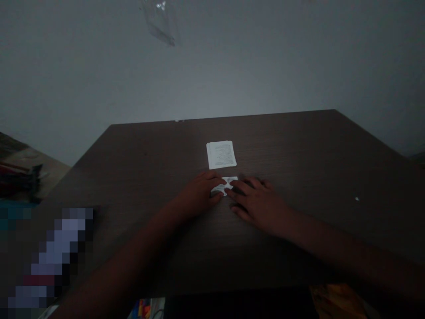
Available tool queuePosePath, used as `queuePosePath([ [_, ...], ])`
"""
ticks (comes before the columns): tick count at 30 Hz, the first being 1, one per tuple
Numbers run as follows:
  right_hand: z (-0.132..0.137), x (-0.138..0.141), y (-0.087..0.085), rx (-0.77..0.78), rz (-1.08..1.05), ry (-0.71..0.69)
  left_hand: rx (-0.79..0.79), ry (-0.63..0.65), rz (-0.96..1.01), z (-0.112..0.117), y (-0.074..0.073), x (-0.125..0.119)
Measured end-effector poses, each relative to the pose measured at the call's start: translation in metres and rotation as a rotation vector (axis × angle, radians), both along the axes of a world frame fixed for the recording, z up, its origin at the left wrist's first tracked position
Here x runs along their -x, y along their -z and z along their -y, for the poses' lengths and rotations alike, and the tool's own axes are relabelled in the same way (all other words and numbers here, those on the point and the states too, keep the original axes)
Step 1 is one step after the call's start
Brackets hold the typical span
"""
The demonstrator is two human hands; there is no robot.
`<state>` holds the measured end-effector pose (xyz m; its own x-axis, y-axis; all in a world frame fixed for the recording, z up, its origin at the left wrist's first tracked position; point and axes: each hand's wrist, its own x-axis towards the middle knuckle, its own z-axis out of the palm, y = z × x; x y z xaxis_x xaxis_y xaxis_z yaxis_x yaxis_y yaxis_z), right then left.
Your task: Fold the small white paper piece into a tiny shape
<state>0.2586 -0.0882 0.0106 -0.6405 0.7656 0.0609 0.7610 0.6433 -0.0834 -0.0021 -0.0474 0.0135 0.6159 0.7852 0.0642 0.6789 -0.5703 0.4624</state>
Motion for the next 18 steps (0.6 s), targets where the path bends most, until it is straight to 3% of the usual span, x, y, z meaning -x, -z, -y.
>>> queuePosePath([
  [18,-0.0009,-0.0027,0.0028,-0.015,0.021,-0.02,0.007,-0.011,0.003,-0.0018,-0.0002,-0.0006],
])
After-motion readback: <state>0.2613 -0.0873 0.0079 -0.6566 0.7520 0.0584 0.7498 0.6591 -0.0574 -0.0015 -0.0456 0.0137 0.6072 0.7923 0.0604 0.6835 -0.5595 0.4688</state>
